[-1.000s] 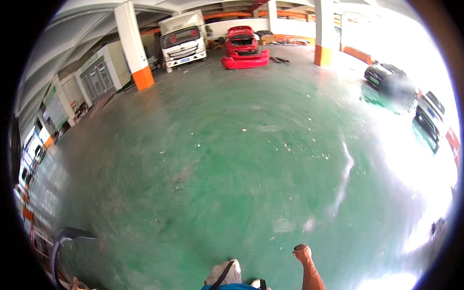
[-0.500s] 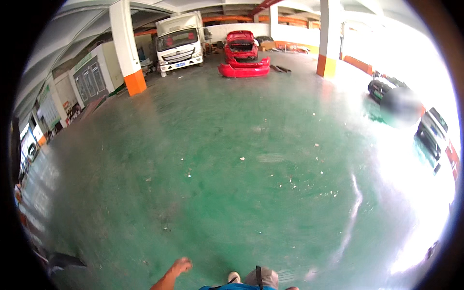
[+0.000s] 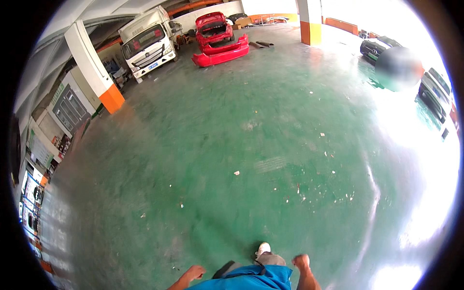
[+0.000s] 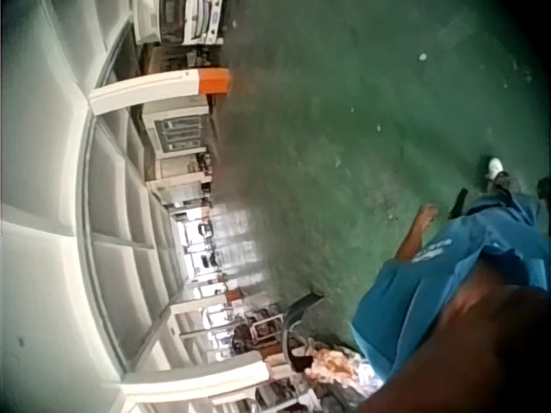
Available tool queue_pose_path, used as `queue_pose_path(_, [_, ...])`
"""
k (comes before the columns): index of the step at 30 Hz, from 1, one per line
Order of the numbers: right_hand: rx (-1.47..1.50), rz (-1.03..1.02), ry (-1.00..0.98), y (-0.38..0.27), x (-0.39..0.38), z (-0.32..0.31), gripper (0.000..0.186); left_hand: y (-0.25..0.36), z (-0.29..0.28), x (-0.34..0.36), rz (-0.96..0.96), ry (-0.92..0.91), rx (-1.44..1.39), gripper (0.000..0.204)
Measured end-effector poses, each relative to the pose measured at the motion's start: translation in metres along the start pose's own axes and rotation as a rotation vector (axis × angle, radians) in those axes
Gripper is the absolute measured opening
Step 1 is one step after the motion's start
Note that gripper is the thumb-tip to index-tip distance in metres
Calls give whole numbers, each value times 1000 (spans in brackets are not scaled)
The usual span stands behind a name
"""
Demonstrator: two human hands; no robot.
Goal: The person searches through a tool chest drawer for a small metal fastener, then walks across the garage floor to a red car bumper. They insert the fastener into a hole on the bumper and test the fit.
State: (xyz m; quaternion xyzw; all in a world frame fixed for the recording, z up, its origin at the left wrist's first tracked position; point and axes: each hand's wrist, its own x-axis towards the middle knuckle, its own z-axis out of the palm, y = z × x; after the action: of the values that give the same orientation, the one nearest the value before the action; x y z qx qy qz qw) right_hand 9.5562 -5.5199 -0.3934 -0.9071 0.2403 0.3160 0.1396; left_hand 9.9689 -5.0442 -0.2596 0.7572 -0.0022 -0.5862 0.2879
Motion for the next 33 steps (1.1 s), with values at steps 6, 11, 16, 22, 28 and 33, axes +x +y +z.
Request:
queue_pose_path(6, [1215, 48, 523, 42, 190, -416, 21, 31, -48, 86, 108, -196, -322, 32])
queue_pose_path(11, [2060, -501, 255, -38, 279, -707, 29, 134, -58, 155, 328, 155, 571, 24])
queue_pose_path(16, [2387, -905, 122, -57, 365, -848, 24, 396, -170, 295, -20, 159, -21, 10])
queue_pose_path(22, [2485, -857, -33, -24, 485, -956, 17, 921, -270, 313, 525, 259, -218, 37])
queue_pose_path(28, [2453, -772, 11, 27, 669, -1047, 21, 1237, -254, 318, 1046, -46, -41, 22])
queue_pose_path(33, [2304, -740, -112, 89, 842, -1219, 19, 1427, -305, 406, 1040, -8, -83, 20])
